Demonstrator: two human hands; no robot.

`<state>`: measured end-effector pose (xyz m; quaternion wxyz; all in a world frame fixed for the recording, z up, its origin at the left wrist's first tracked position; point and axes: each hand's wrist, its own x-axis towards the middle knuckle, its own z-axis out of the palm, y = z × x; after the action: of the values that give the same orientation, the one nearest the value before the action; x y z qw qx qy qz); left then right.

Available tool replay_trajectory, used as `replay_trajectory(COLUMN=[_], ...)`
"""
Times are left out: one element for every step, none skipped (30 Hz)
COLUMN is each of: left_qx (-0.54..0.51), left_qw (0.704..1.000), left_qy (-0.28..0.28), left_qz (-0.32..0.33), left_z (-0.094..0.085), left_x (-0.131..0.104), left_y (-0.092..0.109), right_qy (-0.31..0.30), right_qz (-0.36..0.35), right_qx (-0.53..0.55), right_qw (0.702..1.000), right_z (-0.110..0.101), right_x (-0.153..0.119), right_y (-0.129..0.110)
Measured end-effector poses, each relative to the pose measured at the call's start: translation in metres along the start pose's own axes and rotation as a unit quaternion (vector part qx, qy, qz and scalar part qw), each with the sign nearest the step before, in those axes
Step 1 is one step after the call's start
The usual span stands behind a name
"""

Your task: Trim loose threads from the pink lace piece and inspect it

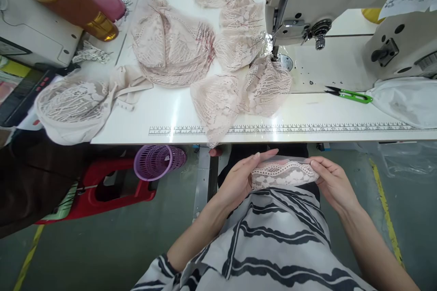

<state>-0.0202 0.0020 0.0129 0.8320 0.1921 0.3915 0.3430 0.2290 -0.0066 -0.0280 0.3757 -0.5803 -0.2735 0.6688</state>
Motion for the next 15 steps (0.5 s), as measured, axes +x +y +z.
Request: replay_trajectory(left_qx=[0.004,0.006,0.008,0.008,0.006,0.004,0.003,0.004,0.004,0.005,0.005,0.005,0.005,0.005,0.005], left_qw=[1.000,1.000,1.000,1.000,1.000,1.000,1.000,1.000,1.000,1.000,1.000,1.000,1.000,1.000,1.000], left_qy=[0.002,0.003,0.003,0.003,0.002,0.002,0.002,0.002,0.002,0.002,0.002,0.002,0.004,0.005,0.006], left_qz=[-0.002,-0.003,-0.004,-0.004,-0.003,-0.003,-0.003,-0.005,-0.007,-0.010,-0.012,-0.012,-0.012,-0.011,-0.011], left_z=[0.0007,0.0015,0.0022,0.0031,0.0040,0.0049,0.0059,0.0067,0.0075,0.0081,0.0086,0.0089,0.0090,0.0091,0.0092], left_x=[0.0005,0.0011,0.0015,0.0019,0.0022,0.0024,0.0024,0.0024,0.0024,0.0024,0.0024,0.0025,0.0026,0.0028,0.0031], left_y=[0.0002,0.0004,0.0006,0.0008,0.0011,0.0016,0.0020,0.0026,0.0030,0.0034,0.0037,0.0038,0.0038,0.0038,0.0038], right_qy=[0.001,0.001,0.001,0.002,0.002,0.002,0.003,0.005,0.006,0.006,0.005,0.006,0.005,0.005,0.006], right_qz=[0.001,0.002,0.003,0.005,0.007,0.009,0.011,0.014,0.015,0.016,0.017,0.016,0.016,0.016,0.017], right_qx=[0.001,0.002,0.002,0.003,0.003,0.002,0.000,-0.002,-0.003,-0.003,-0.002,0.000,0.002,0.004,0.004], right_qw=[1.000,1.000,1.000,1.000,1.000,1.000,1.000,1.000,1.000,1.000,1.000,1.000,1.000,1.000,1.000], right_z=[-0.0006,-0.0011,-0.0016,-0.0019,-0.0021,-0.0022,-0.0021,-0.0019,-0.0016,-0.0014,-0.0012,-0.0011,-0.0011,-0.0012,-0.0013], right_x=[0.0007,0.0013,0.0019,0.0025,0.0031,0.0037,0.0043,0.0049,0.0054,0.0060,0.0065,0.0070,0.0075,0.0079,0.0082], right_y=[0.0011,0.0020,0.0027,0.0030,0.0031,0.0030,0.0028,0.0025,0.0023,0.0022,0.0022,0.0024,0.0027,0.0030,0.0034])
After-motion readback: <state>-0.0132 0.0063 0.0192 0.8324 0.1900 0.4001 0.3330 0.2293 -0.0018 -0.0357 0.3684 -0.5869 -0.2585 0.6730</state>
